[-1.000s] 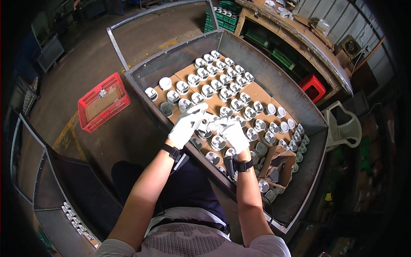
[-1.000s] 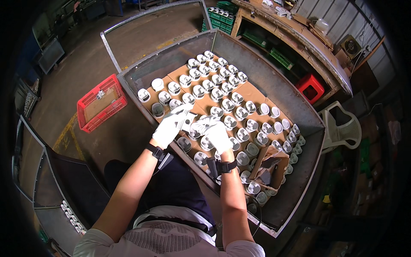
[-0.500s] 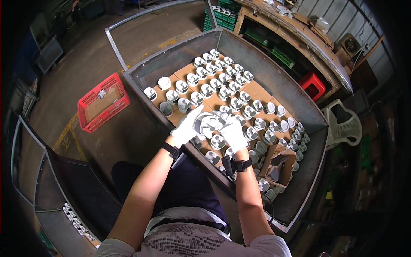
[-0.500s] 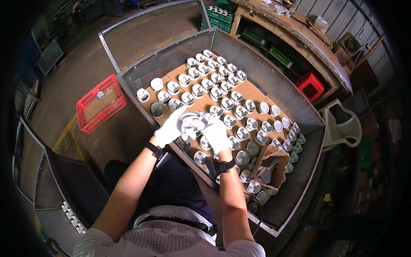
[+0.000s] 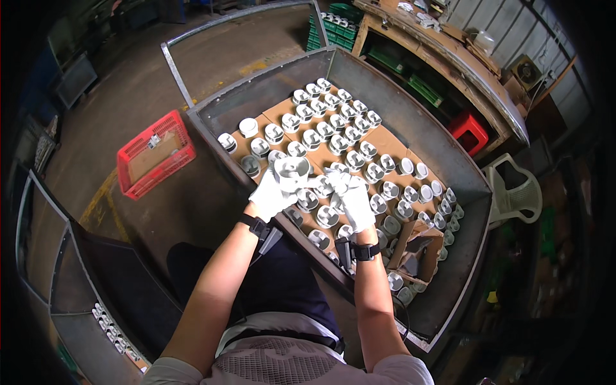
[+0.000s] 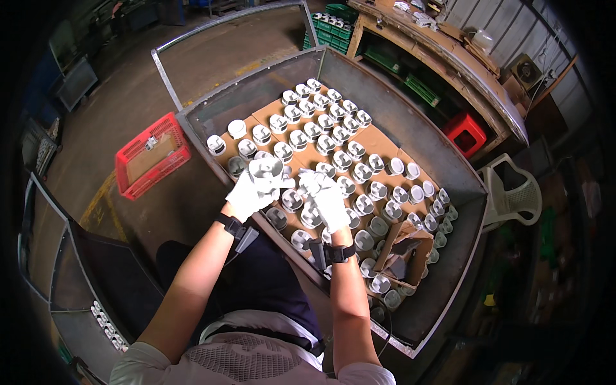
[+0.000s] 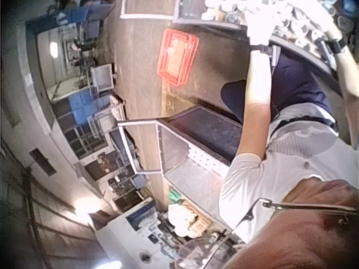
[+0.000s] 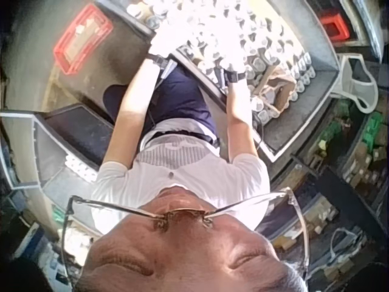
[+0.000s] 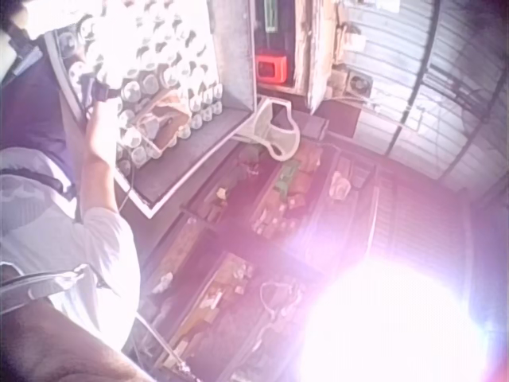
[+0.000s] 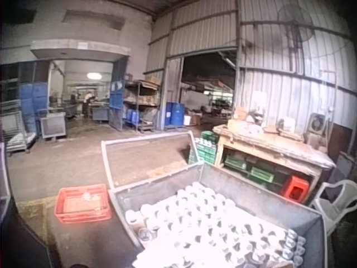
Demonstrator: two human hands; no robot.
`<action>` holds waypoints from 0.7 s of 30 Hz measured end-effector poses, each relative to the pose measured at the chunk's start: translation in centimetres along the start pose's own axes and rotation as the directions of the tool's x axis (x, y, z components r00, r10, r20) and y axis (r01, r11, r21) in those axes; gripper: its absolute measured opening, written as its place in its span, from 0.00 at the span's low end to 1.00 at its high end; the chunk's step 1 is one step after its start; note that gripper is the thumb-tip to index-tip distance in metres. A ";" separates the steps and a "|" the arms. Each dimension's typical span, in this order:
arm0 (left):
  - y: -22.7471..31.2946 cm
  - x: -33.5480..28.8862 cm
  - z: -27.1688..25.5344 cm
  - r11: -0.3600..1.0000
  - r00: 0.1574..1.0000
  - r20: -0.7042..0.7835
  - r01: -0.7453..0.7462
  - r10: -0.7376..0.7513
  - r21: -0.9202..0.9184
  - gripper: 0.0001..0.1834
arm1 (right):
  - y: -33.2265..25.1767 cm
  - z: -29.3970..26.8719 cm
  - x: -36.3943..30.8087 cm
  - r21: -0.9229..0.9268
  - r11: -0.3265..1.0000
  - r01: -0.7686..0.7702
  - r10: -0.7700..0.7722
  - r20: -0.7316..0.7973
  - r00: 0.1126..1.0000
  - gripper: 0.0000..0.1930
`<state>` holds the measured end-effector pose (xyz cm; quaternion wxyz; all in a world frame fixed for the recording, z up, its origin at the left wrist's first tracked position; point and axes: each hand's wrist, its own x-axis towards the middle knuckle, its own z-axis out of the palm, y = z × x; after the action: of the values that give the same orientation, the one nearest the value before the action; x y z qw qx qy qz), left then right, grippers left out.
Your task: Picking up metal pistons from a crate, inspecting them, and applying a liquid with a cotton swab.
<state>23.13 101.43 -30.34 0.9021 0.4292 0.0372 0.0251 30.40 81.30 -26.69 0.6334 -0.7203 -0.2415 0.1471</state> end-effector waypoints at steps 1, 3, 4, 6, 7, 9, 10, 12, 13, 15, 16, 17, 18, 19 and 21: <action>-0.2 0.2 -0.4 0.996 0.997 -0.071 -0.028 0.022 -0.081 0.12 | 0.2 0.1 0.1 0.003 1.000 0.005 -0.005 0.008 1.000 0.15; 0.3 0.6 -0.4 0.901 0.996 -0.028 0.067 -0.088 -0.428 0.16 | 0.6 0.0 0.2 -0.031 0.998 0.046 -0.047 -0.007 0.999 0.15; 0.5 0.6 0.3 0.885 0.986 -0.105 0.067 -0.130 -0.461 0.15 | 0.9 -0.2 0.1 -0.044 0.998 0.038 -0.039 -0.017 0.999 0.15; 0.7 0.6 1.0 0.868 0.968 -0.183 0.061 -0.172 -0.493 0.15 | 0.8 -0.3 0.0 -0.067 0.997 0.031 -0.032 -0.010 0.999 0.15; 0.8 0.5 1.0 0.850 0.964 -0.197 0.052 -0.180 -0.525 0.14 | 0.7 -0.3 0.0 -0.090 0.996 0.026 -0.026 0.000 1.000 0.16; 0.9 0.4 0.7 0.831 0.959 -0.210 0.042 -0.189 -0.555 0.14 | 0.9 -0.2 0.1 -0.093 0.995 0.030 -0.031 -0.001 1.000 0.16; 0.9 0.1 0.4 0.860 0.979 -0.128 0.072 -0.157 -0.505 0.14 | 1.0 -0.2 0.1 -0.098 0.995 0.033 -0.034 -0.005 0.999 0.16; 0.9 -0.2 0.1 0.888 0.991 -0.046 0.094 -0.128 -0.450 0.14 | 1.2 -0.2 0.2 -0.117 0.992 0.049 -0.050 -0.007 0.999 0.16; 0.9 -0.3 0.2 0.904 0.992 -0.044 0.087 -0.116 -0.419 0.14 | 1.2 -0.1 0.2 -0.135 0.989 0.063 -0.065 -0.009 0.998 0.16; 0.9 -0.4 0.3 0.919 0.994 -0.043 0.076 -0.101 -0.386 0.14 | 1.0 -0.1 0.2 -0.129 0.991 0.039 -0.039 -0.001 0.999 0.16; 0.7 -0.4 0.4 0.930 0.994 -0.055 0.064 -0.090 -0.361 0.14 | 0.9 -0.2 0.1 -0.124 0.992 0.014 -0.013 0.005 1.000 0.16; 0.7 -0.5 0.3 0.941 0.995 -0.066 0.052 -0.079 -0.335 0.14 | 1.0 -0.2 0.2 -0.123 0.992 0.017 -0.016 0.007 1.000 0.16; 0.6 -0.4 -0.4 0.957 0.996 -0.024 0.070 -0.080 -0.283 0.13 | 1.1 -0.1 0.3 -0.114 0.993 0.042 -0.041 0.013 0.999 0.16; 0.8 -0.7 1.2 0.954 0.996 -0.017 0.081 -0.090 -0.287 0.13 | 1.3 -0.5 0.2 -0.111 0.992 0.057 -0.057 0.006 0.998 0.15; 1.1 -2.0 4.0 0.962 0.968 -0.143 -0.173 0.205 0.210 0.15 | 0.7 -0.6 -0.1 -0.097 0.995 0.030 -0.030 0.000 1.000 0.15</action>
<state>21.44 98.92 -26.88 0.8429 0.5139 0.0721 0.1426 30.77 80.71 -27.33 0.5999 -0.7467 -0.2588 0.1249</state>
